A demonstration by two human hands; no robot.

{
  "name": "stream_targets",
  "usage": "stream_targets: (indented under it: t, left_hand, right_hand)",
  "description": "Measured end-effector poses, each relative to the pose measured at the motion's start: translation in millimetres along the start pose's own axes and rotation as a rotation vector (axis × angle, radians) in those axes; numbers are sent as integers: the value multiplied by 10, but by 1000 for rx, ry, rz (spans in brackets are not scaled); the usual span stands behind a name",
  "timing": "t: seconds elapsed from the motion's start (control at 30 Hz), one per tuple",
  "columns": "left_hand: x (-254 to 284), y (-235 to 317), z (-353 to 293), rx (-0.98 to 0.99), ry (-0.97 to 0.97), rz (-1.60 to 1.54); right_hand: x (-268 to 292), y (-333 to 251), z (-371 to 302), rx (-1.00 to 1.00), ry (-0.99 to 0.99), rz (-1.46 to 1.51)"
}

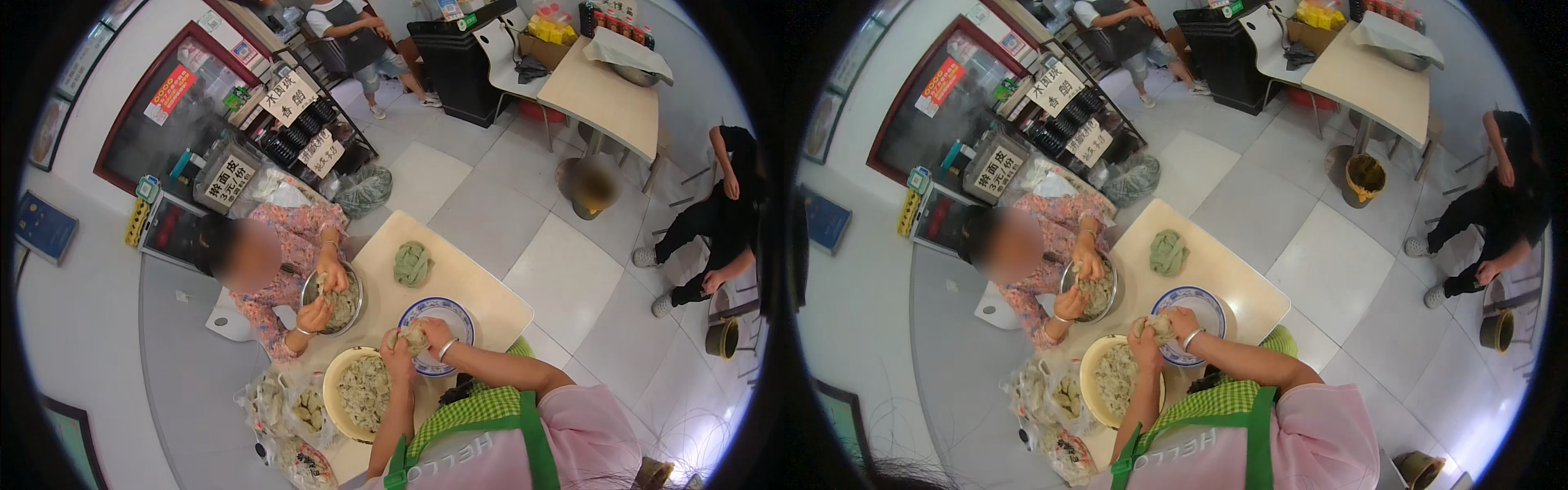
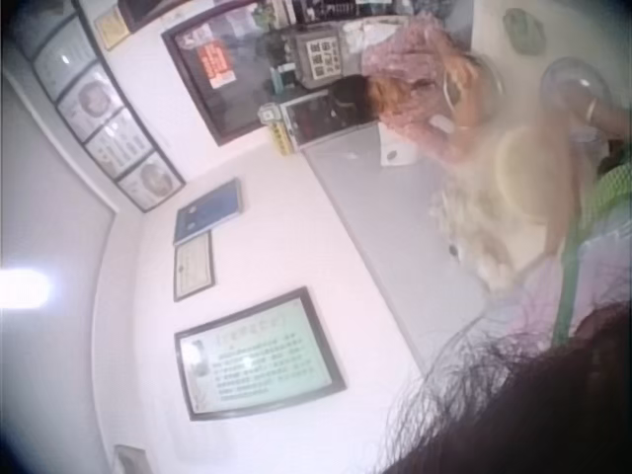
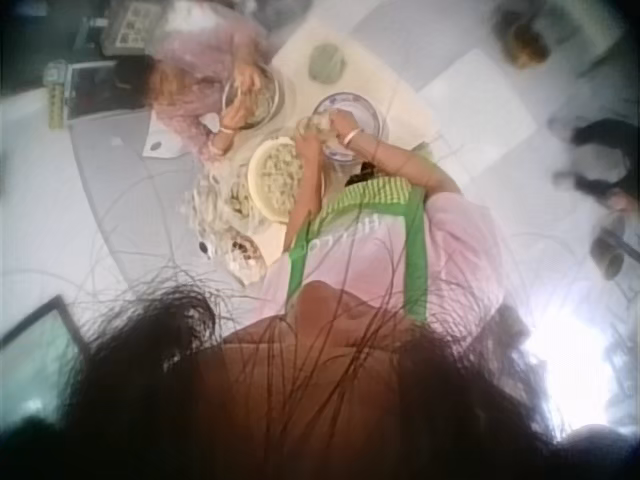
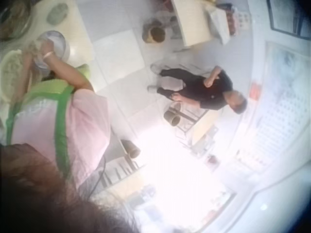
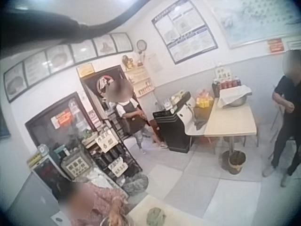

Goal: The person is making dumplings by hand. They take a portion of filling from a bowl, place it onto a wrapper, and fold the wrapper to seal the dumpling. The finished dumplings are placed into a larger bowl.

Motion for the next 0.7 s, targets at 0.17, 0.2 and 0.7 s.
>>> stream_targets:
  t: [0.17, 0.2, 0.7]
  left_hand:
    - [-62, 342, -25, -81, -126, 113]
    - [-161, 561, -80, -279, -193, 409]
    - [-1073, 1062, -733, -968, -338, 861]
  right_hand:
    - [-150, -141, -75, -238, -227, 26]
    - [-156, -194, -132, -258, -185, -97]
    - [-712, -264, -125, -226, -415, 293]
Point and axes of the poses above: each hand's wrist, its own z-axis towards the middle knuckle, its own x-axis out of the back of the hand, y = z × x, the point moved 9 cm from there along z, towards the middle knuckle, and after that the axes turned 6 degrees about -z, right-handed, at the moved point
